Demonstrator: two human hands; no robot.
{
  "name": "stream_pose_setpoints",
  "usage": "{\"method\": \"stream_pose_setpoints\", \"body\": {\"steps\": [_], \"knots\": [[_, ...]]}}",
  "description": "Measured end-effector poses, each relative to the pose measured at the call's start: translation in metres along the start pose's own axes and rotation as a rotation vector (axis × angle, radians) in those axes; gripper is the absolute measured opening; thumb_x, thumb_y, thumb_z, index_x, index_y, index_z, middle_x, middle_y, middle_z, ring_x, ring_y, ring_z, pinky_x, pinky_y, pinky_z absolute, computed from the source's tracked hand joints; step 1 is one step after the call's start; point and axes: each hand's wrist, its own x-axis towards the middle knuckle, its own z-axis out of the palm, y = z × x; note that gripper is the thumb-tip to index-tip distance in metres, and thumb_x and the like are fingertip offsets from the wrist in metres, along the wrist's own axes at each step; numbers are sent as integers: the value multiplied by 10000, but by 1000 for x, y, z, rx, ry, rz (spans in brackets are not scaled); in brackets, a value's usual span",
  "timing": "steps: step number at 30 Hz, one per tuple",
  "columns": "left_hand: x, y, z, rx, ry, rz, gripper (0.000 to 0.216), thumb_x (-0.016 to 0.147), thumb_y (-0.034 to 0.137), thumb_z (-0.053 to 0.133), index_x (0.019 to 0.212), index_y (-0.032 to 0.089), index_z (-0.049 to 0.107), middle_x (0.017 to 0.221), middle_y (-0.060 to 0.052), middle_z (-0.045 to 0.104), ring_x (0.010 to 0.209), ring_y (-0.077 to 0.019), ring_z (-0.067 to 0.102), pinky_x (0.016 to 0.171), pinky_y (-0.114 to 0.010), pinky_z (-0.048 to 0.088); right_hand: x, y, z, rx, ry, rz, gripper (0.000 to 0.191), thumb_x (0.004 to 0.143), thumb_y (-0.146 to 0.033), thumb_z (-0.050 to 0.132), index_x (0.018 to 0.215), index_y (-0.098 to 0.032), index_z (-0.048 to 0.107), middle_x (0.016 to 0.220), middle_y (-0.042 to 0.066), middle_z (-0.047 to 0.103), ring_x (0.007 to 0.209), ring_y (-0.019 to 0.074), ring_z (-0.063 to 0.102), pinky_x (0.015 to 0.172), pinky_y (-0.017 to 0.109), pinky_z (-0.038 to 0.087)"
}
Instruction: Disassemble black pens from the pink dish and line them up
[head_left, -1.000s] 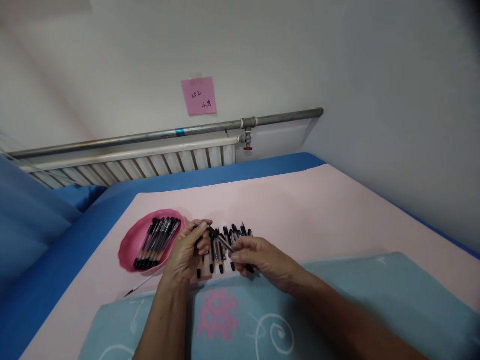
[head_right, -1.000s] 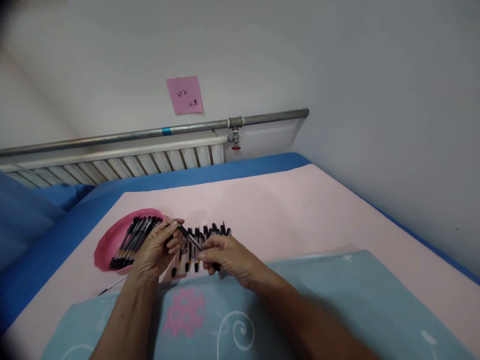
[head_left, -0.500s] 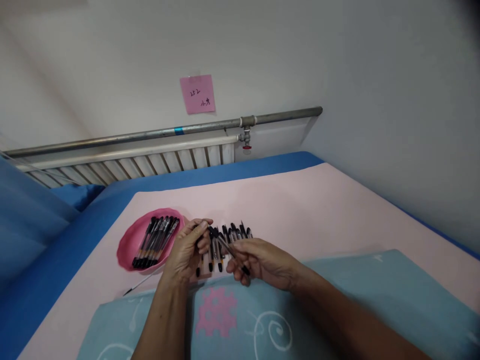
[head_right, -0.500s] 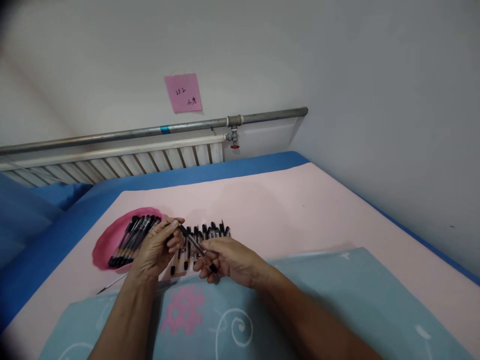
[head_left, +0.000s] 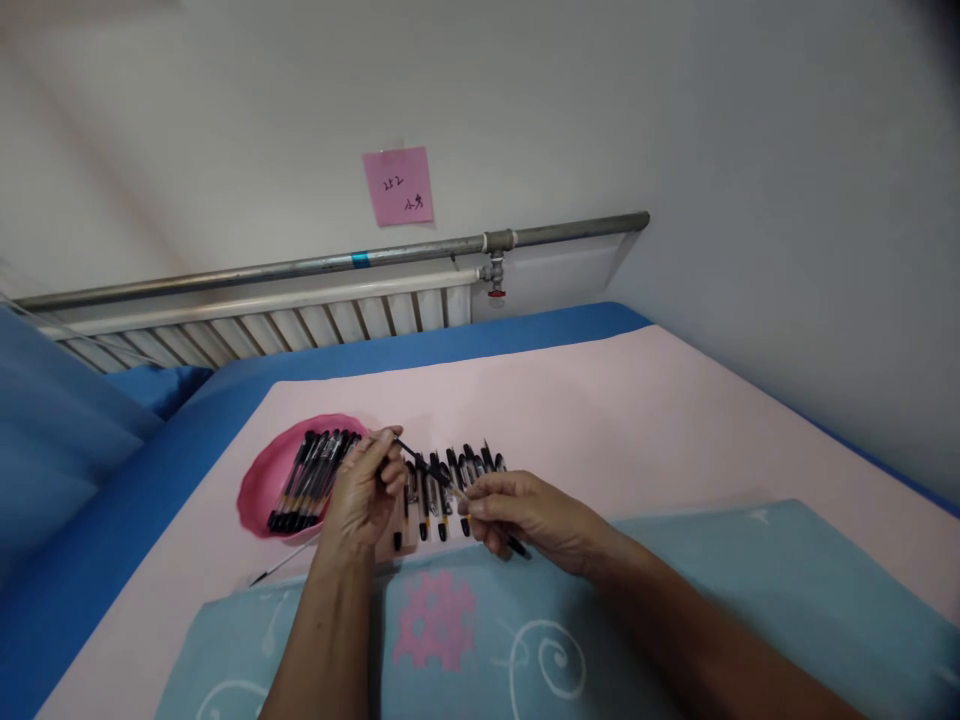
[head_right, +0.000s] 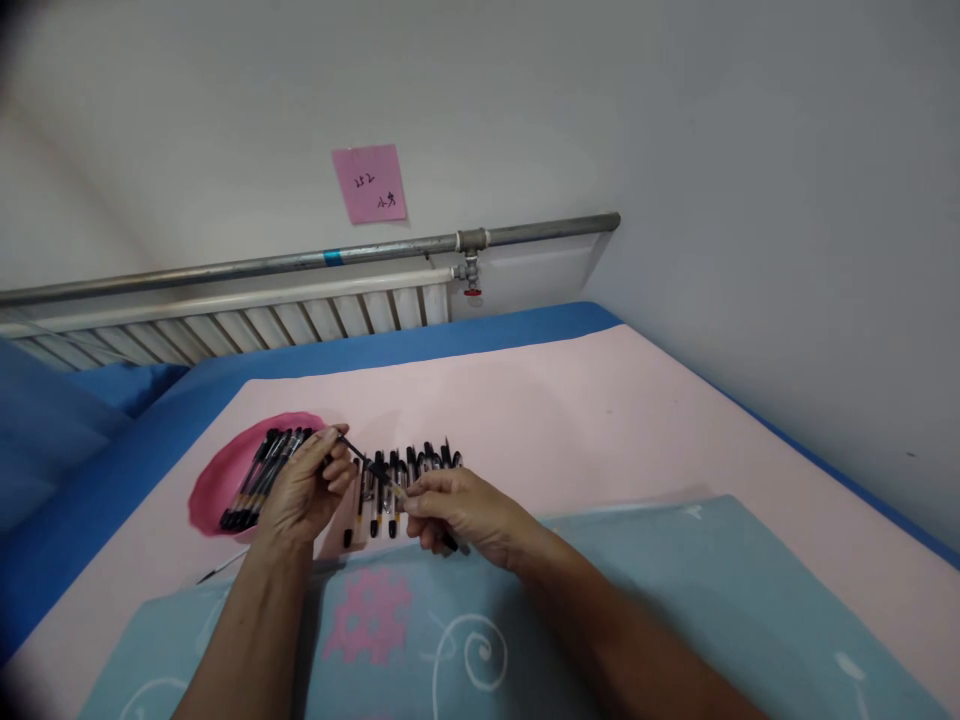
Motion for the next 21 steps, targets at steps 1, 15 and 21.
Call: {"method": "stream_pose_setpoints", "body": {"steps": [1,15,21], "knots": [[2,2,-2,-42,29,20,198,626,194,702,776,116,599,534,61,427,399,1,332,336,-116,240,0,0,-2,-57,34,-5,143,698,-262,565,774,-141,562,609,-12,563,477,66,482,448,190,329],[12,19,-24,-193,249,126,61,724,175,607,722,147,552,655,19,574,457,-28,488,354,-119,315,-5,-10,-40,-787,513,-217,168,714,-275,534,735,-184,673,786,40,622,737,157,545,623,238,392],[6,-1,-3,-60,172,-11,122,666,159,647,761,126,577,644,0,579,436,-39,476,318,-116,292,-2,-3,-57,-949,634,6,212,726,-221,477,809,-149,657,661,52,628,514,133,528,495,239,357]]}}
